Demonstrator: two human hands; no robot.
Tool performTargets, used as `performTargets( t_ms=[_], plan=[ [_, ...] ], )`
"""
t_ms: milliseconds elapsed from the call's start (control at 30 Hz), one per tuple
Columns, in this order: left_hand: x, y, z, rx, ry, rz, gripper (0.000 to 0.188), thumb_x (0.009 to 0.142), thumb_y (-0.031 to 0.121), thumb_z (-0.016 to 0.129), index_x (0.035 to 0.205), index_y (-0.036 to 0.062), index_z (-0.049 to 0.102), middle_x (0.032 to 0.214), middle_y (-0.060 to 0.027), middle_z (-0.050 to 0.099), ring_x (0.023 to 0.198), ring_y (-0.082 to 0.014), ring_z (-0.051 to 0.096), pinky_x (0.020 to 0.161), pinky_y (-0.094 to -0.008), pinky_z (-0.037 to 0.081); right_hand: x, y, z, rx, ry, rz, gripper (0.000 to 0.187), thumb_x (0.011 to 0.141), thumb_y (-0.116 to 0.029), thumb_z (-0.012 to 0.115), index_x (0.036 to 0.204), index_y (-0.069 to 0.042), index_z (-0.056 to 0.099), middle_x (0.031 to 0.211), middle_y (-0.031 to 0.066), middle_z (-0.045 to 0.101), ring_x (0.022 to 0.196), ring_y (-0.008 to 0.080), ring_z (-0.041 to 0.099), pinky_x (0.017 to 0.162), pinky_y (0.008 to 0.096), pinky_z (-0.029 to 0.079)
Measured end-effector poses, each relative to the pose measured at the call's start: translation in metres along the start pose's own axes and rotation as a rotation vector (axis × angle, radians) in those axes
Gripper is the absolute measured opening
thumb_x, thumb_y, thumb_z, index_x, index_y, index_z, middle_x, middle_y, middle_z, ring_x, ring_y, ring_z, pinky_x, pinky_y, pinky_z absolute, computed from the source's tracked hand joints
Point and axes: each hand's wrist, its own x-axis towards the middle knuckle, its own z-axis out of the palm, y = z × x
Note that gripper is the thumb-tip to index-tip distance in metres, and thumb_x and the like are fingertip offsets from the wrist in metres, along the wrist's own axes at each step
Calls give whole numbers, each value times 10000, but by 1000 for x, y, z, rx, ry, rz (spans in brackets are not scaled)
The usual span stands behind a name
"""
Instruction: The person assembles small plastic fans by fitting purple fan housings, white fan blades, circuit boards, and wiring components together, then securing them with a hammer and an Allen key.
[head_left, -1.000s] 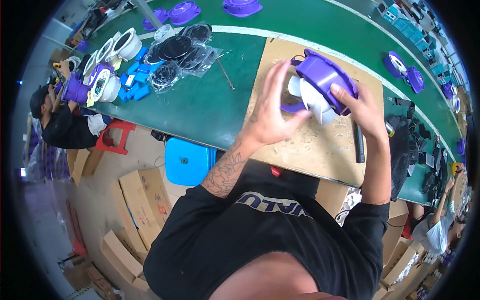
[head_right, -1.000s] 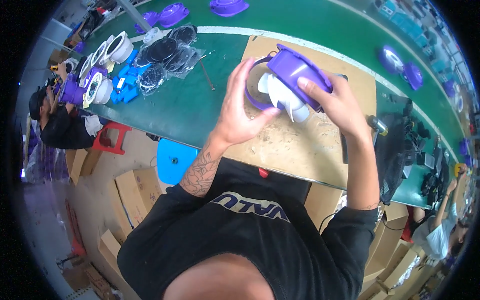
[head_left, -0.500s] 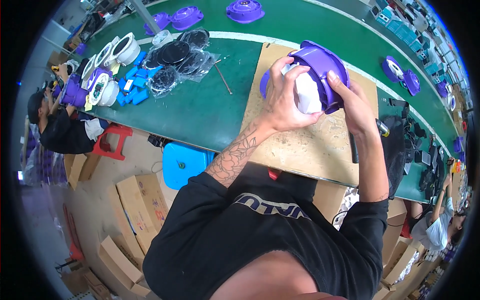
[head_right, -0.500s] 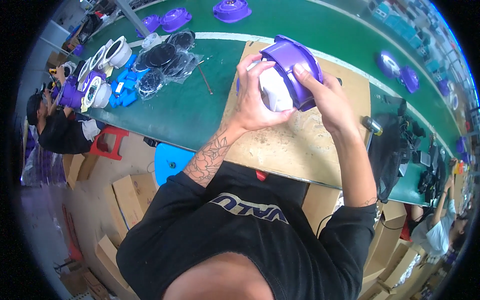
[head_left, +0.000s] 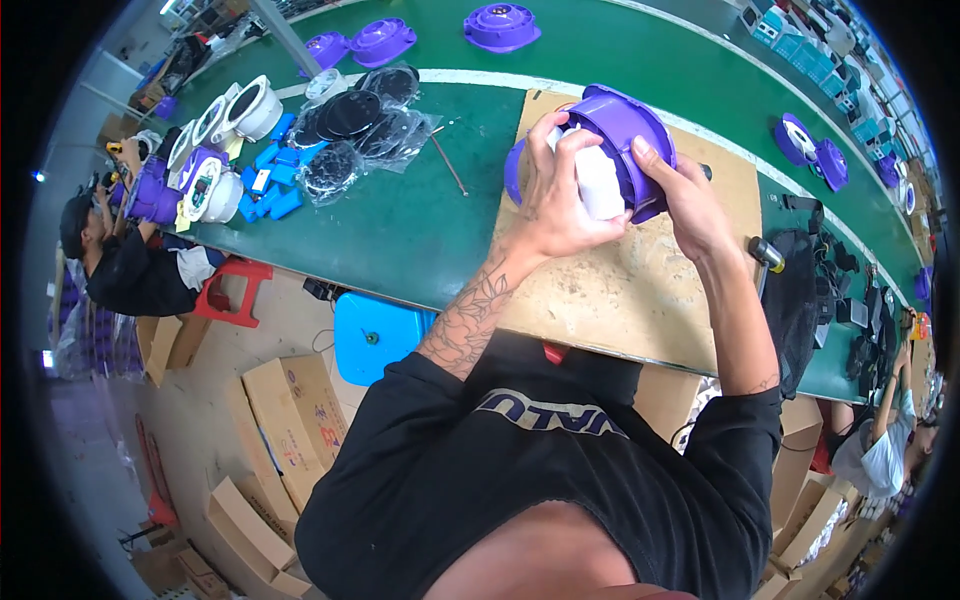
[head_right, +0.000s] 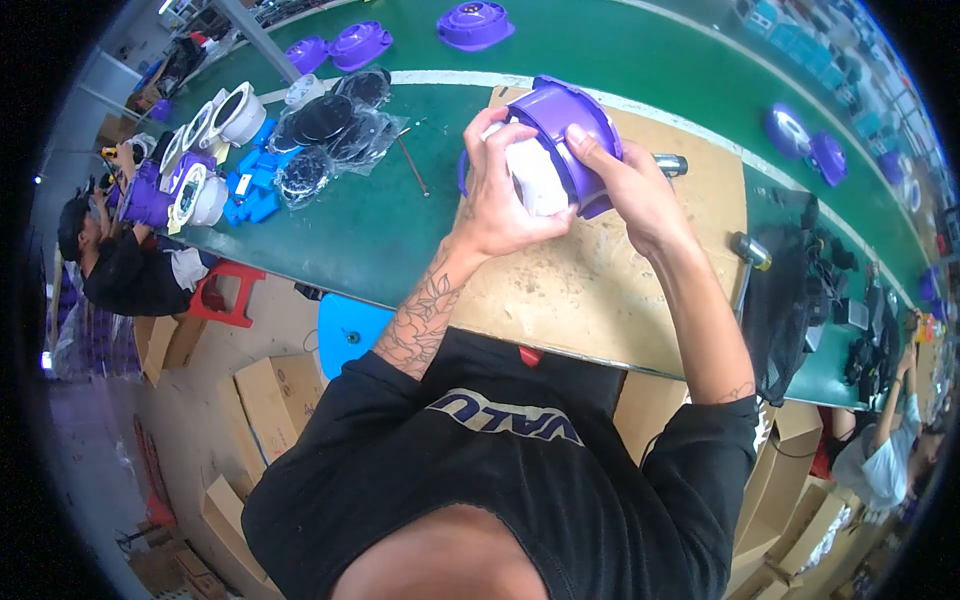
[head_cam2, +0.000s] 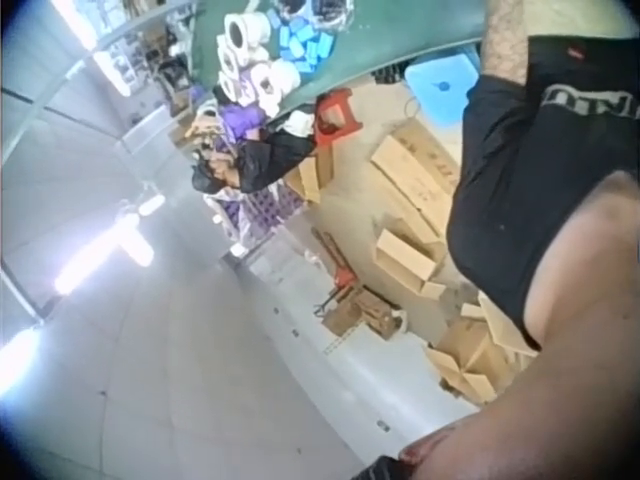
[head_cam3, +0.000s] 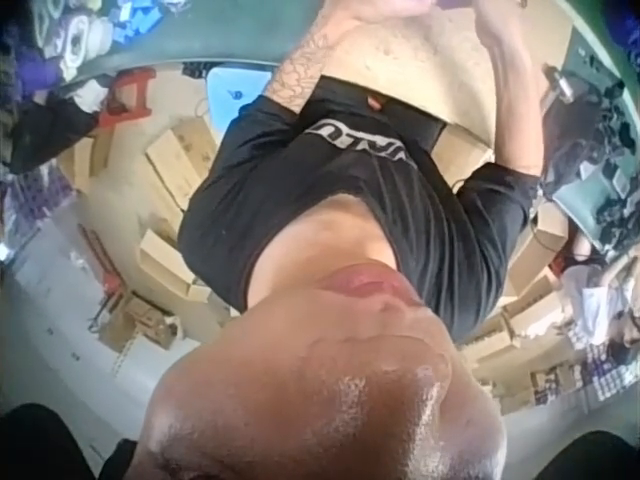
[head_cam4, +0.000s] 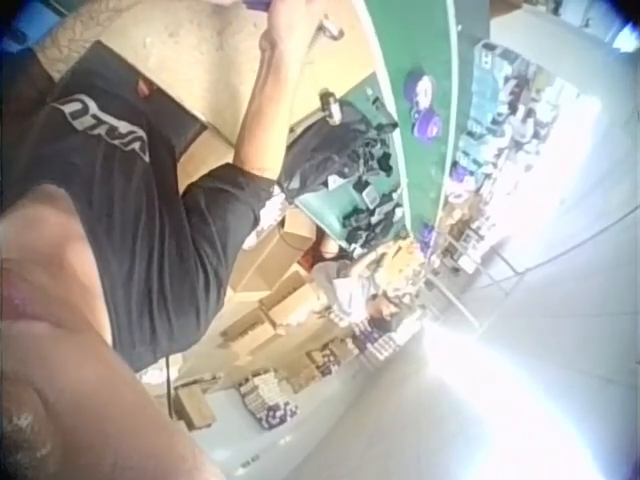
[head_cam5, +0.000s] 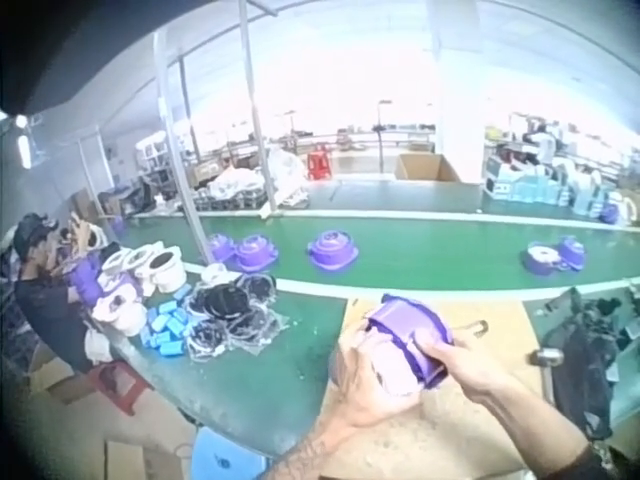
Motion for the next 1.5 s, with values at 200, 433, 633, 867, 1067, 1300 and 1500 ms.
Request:
performTargets(
  t_ms=[200, 433, 633, 867, 1067, 1300, 1500],
  plan=[
    [-11, -9, -1, -53, -40, -15, 937, 477, 257, 902, 1210, 92, 342, 1291, -230, 310, 1251, -400, 340, 1033, -477, 367, -6, 11, -1, -14, 12, -6, 442, 906, -424, 663, 1000, 7, 663, 781, 55, 653, 661, 113, 585, 568, 253, 459],
    [-12, -10, -4, -137, 10, -71, 984, 496, 284, 918, 1240, 46, 320, 1273, -181, 344, 1242, -323, 373, 1042, -435, 359, -10, 7, 4, -12, -16, -72, 428, 908, -387, 671, 1044, 19, 664, 789, 46, 652, 674, 91, 566, 592, 243, 438],
    [-20, -2, -37, -214, 10, -154, 838, 621, 371, 882, 1288, 46, 492, 1308, -184, 458, 1215, -326, 463, 972, -459, 416, -6, -6, -5, -228, -73, -60, 437, 893, -384, 683, 1078, 13, 667, 812, 42, 650, 708, 98, 566, 642, 248, 447],
    [-29, -68, -29, -705, -2, -779, 554, 946, 251, 625, 1403, 27, 407, 1271, -147, 539, 1094, -224, 566, 921, -353, 484, 22, -3, 19, -511, -74, -357, 527, 852, -443, 682, 1135, 2, 672, 938, 173, 711, 865, 276, 690, 794, 360, 519],
    [-46, -62, -21, -1041, 81, -991, 479, 1032, 361, 427, 1385, 37, 431, 1232, -101, 573, 1064, -228, 611, 825, -407, 561, 26, 24, 54, -1016, 137, -518, 640, 799, -533, 672, 1218, -52, 620, 1170, 132, 615, 1152, 303, 544, 924, 581, 364],
    [-43, -65, -34, -561, 32, -773, 412, 1038, 306, 418, 1207, -16, 611, 1144, -123, 658, 1039, -168, 614, 856, -311, 496, 10, 62, 54, -1227, 95, -852, 720, 735, -384, 767, 1330, -79, 500, 1208, 97, 563, 1181, 277, 506, 1043, 668, 261],
    [-22, -110, -72, 363, -122, -708, 353, 858, 219, 653, 1112, -23, 611, 920, -191, 656, 923, -362, 643, 845, -424, 512, 3, 59, 41, -1223, 21, -884, 683, 726, -321, 767, 1314, -70, 526, 1210, 95, 566, 1184, 278, 502, 1024, 622, 304]
  ],
)
